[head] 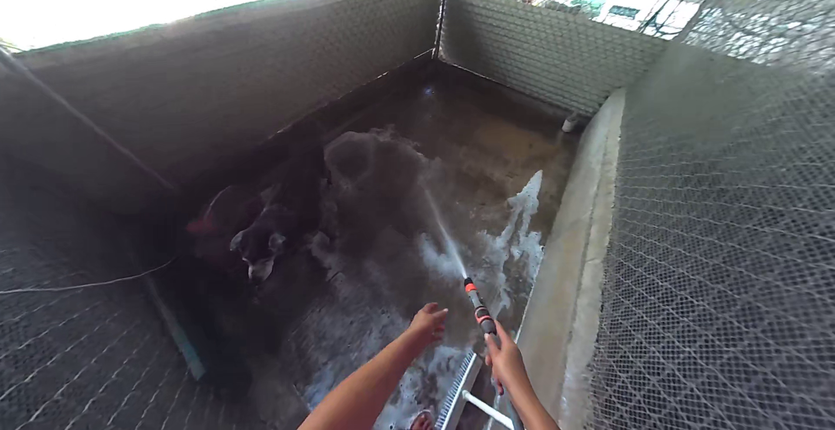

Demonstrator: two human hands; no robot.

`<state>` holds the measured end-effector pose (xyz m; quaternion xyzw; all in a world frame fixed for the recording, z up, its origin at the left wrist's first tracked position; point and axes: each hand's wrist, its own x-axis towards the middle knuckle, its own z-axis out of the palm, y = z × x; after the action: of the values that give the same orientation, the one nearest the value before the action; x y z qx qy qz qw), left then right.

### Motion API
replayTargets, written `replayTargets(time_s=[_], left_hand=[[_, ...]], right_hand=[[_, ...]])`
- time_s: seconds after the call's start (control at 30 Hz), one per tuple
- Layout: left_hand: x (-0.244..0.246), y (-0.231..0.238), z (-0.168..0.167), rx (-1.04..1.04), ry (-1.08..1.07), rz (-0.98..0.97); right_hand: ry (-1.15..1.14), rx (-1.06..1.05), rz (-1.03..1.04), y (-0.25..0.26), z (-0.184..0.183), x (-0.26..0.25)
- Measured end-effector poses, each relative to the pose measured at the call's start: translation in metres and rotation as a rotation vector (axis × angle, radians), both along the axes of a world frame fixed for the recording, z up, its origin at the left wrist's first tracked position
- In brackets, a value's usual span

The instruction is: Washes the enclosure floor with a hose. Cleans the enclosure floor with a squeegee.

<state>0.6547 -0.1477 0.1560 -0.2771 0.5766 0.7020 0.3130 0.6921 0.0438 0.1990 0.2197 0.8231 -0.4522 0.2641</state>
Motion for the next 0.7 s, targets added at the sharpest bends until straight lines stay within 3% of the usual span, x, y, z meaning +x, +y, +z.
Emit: replayTargets(time_s=[0.13,0.23,0.47,0.57,0.7], left_hand=[[-0.050,0.022,0.014,0.004,-0.010,0.151],[-0.066,0.038,0.001,-0.075,-0.048,0.129],[-0.040,0.065,-0.029,-0.099,-0.152,0.152],[-0.027,0.074,-0.027,-0.028,-0.169,0.057],[-0.018,0.095,-0.015,0.055,-0.254,-0.021]], right_hand=[[0.056,-0.004,0.062,-0.007,0.016,0.023],[0.139,0.047,0.133,-0.008,0.015,0.046],[0.225,0.089,0.117,0.000,0.004,0.070],[0.062,0.045,0.070,0.011,0.000,0.056],[-0.046,0.302,0.209,0.003,-0.010,0.050]])
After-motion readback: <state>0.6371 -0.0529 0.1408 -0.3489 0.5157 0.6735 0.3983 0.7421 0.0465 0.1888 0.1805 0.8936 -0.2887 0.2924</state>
